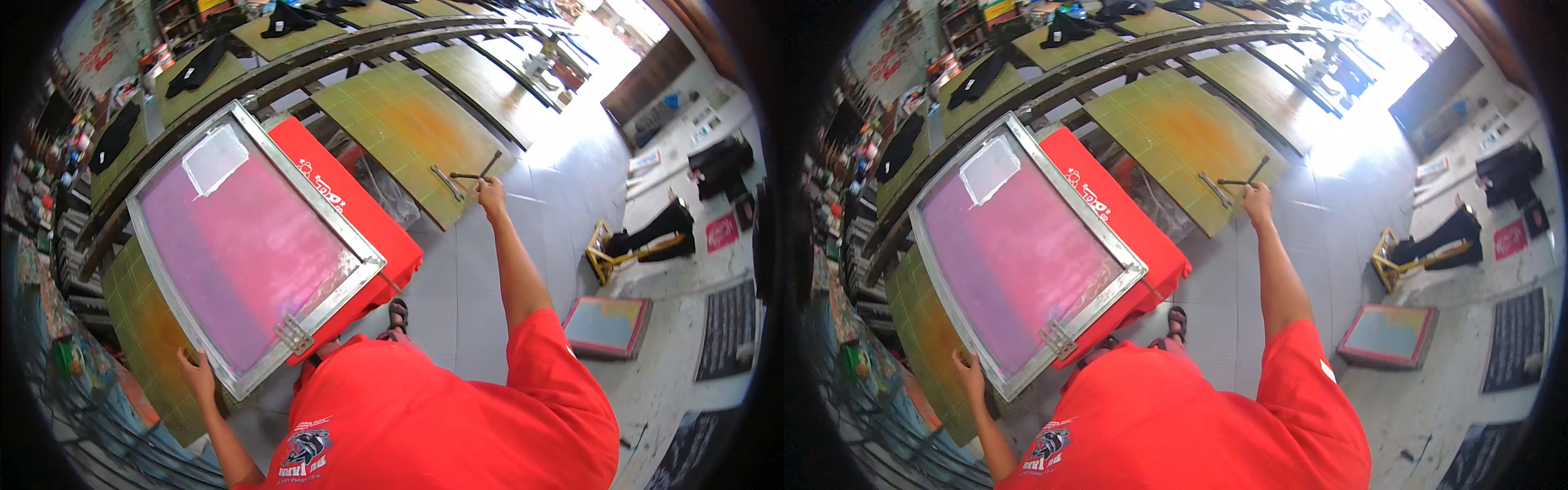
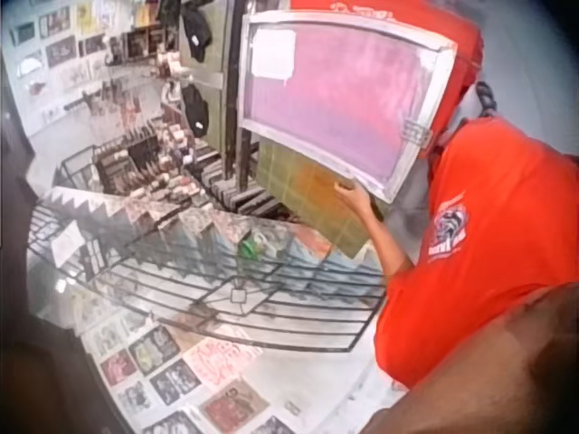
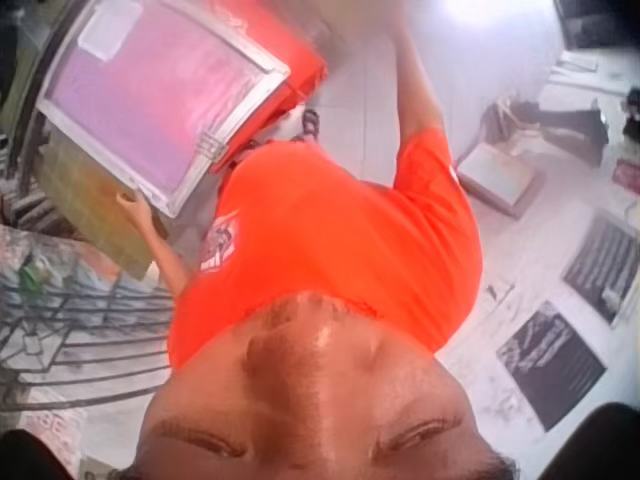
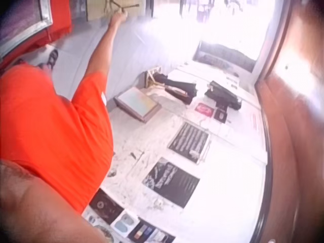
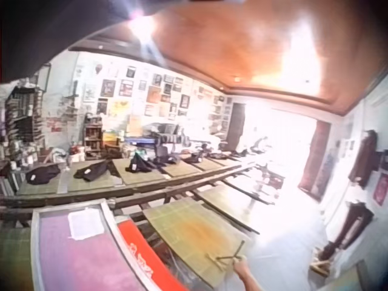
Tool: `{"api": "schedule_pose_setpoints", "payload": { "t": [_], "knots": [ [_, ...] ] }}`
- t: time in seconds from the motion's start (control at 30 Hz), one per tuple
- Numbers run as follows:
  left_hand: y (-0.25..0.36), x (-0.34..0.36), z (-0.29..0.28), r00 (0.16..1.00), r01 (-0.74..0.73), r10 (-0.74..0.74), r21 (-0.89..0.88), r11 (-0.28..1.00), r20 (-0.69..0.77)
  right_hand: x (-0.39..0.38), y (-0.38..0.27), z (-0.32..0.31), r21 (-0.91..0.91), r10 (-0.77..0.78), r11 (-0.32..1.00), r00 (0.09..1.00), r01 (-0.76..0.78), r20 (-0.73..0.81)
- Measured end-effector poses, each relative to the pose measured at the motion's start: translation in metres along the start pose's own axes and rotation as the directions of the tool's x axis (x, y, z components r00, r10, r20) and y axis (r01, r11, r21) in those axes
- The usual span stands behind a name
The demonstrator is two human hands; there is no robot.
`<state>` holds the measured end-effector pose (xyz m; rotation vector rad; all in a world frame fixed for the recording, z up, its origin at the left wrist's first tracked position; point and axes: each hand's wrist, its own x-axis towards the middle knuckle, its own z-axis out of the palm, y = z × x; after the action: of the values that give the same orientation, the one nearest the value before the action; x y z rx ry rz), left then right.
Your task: The person performs screen printing by lowering a screen frame onto a red t-shirt, checking the alignment, and then lifting the frame to reveal the printed design.
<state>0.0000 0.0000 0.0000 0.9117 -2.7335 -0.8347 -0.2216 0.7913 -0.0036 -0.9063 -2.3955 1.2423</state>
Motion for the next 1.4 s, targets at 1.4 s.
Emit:
{"api": "schedule_pose_setpoints", "payload": {
  "t": [1.4],
  "knots": [
    [0.114, -0.025, -0.489, 0.499, -0.085, 0.517, 0.555, 0.828, -0.696, -0.319, -0.348, -0.002, 0.430, -0.924, 0.275, 0.114, 0.860, 0.364]
  ]
}}
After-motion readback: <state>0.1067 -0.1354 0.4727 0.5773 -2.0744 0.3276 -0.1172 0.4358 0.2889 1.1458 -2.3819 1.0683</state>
